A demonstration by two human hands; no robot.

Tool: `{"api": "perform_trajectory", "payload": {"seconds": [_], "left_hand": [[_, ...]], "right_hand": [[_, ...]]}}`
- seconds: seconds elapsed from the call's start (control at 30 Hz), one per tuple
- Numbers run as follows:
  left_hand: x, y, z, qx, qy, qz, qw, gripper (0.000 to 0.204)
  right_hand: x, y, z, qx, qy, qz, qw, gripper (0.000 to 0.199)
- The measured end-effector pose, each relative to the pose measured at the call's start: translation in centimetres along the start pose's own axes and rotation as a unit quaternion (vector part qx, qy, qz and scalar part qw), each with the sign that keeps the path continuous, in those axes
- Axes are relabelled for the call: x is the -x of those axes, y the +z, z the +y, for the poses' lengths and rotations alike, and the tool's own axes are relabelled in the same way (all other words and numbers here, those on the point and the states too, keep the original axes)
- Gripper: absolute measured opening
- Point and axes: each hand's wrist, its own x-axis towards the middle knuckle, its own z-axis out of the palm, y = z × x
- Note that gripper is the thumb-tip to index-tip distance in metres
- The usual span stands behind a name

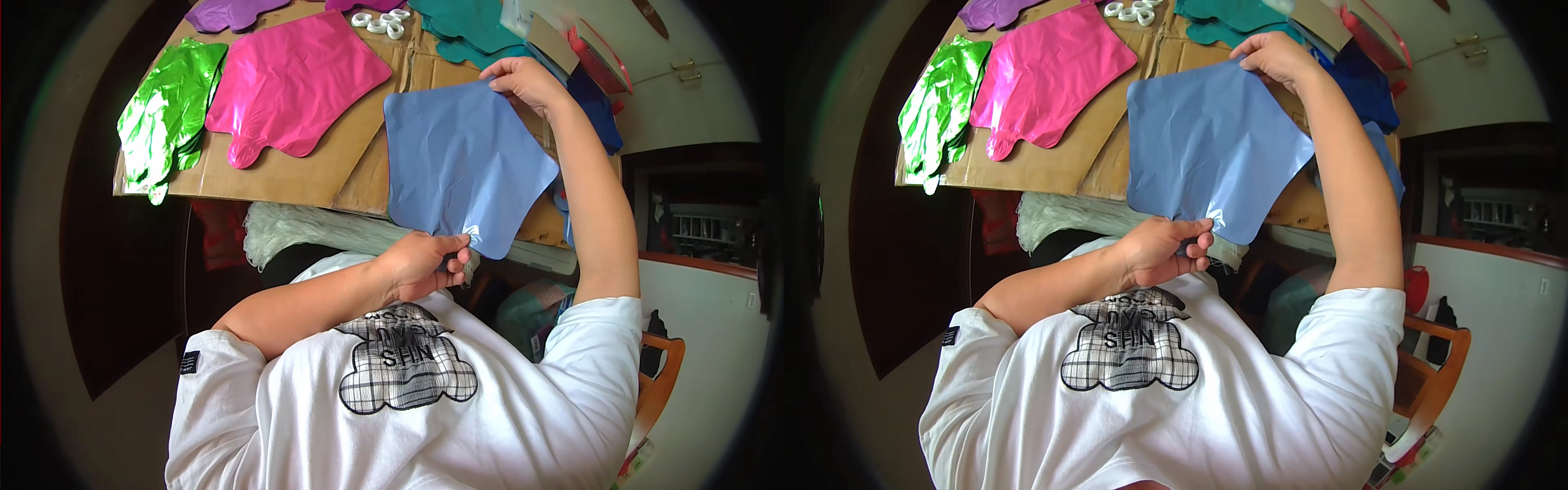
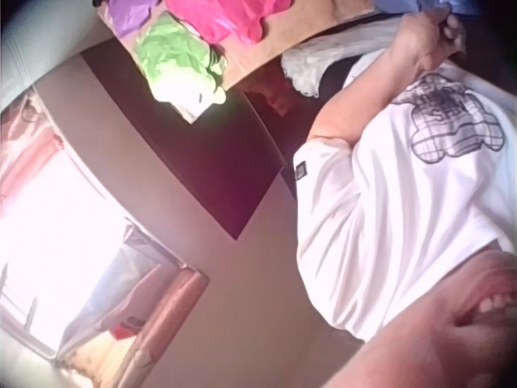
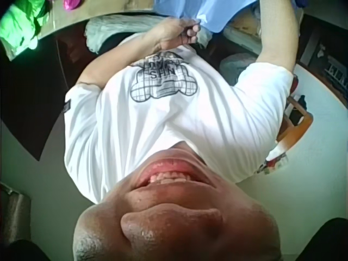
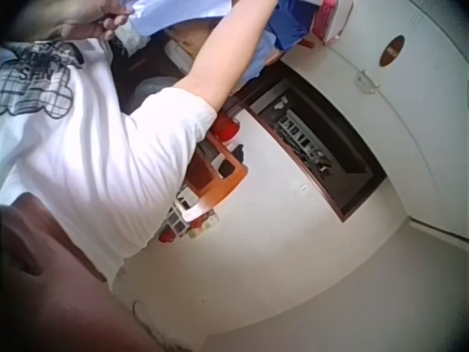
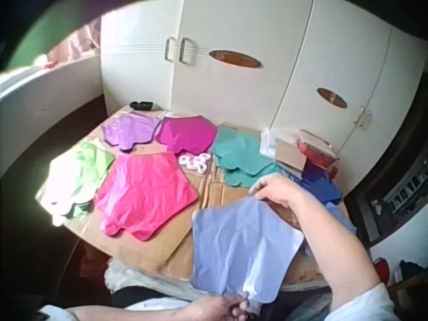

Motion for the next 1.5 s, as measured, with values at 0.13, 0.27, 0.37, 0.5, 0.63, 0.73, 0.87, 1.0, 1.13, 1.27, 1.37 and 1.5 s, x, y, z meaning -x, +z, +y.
{"api": "perform_trajectory", "payload": {"seconds": [0.13, 0.27, 0.37, 0.5, 0.63, 0.73, 0.87, 1.0, 1.13, 1.27, 1.37, 1.5], "left_hand": [[0.5, 0.6, 0.0, 0.011, 0.007, 0.016, 1.000, 0.015], [0.8, 0.8, 0.0, 0.017, 0.011, 0.021, 1.000, 0.014], [1.0, 1.3, 0.3, 0.010, 0.018, 0.044, 0.999, 0.015], [1.0, 1.4, 0.1, -0.027, 0.021, 0.062, 0.998, 0.015], [1.2, 1.6, 0.2, -0.063, 0.021, 0.067, 0.996, 0.018], [1.1, 1.6, 0.2, -0.075, 0.014, 0.071, 0.995, 0.018], [0.7, 0.5, 0.2, -0.031, 0.012, 0.023, 0.999, 0.016], [0.3, -0.2, 0.3, 0.011, 0.008, -0.042, 0.999, 0.016], [0.2, -0.4, 0.1, 0.042, 0.002, -0.059, 0.997, 0.018], [0.2, -0.6, -0.2, 0.044, 0.001, -0.066, 0.997, 0.018], [0.3, -0.8, -0.6, 0.038, -0.008, -0.043, 0.998, 0.018], [0.1, -0.8, -0.6, 0.042, -0.003, -0.046, 0.998, 0.018]], "right_hand": [[1.7, 1.2, -2.7, 0.389, -0.295, 0.154, 0.859, 0.033], [5.0, 6.4, -8.5, 0.379, -0.532, -0.032, 0.756, 0.036], [7.3, 10.7, -11.5, 0.422, -0.495, -0.230, 0.724, 0.031], [8.4, 13.7, -13.5, 0.581, -0.373, -0.327, 0.646, 0.026], [7.9, 14.5, -12.9, 0.651, -0.394, -0.297, 0.577, 0.019], [7.2, 14.1, -12.9, 0.669, -0.405, -0.259, 0.567, 0.015], [4.6, 12.6, -13.0, 0.657, -0.395, -0.207, 0.608, 0.010], [2.8, 9.1, -11.8, 0.472, -0.355, -0.227, 0.774, 0.010], [3.2, 8.3, -9.6, 0.450, -0.437, -0.195, 0.754, 0.009], [4.6, 8.0, -8.0, 0.441, -0.541, -0.138, 0.703, 0.012], [5.2, 7.6, -6.2, 0.425, -0.593, -0.103, 0.676, 0.010], [5.9, 6.9, -4.0, 0.419, -0.646, -0.045, 0.636, 0.008]]}}
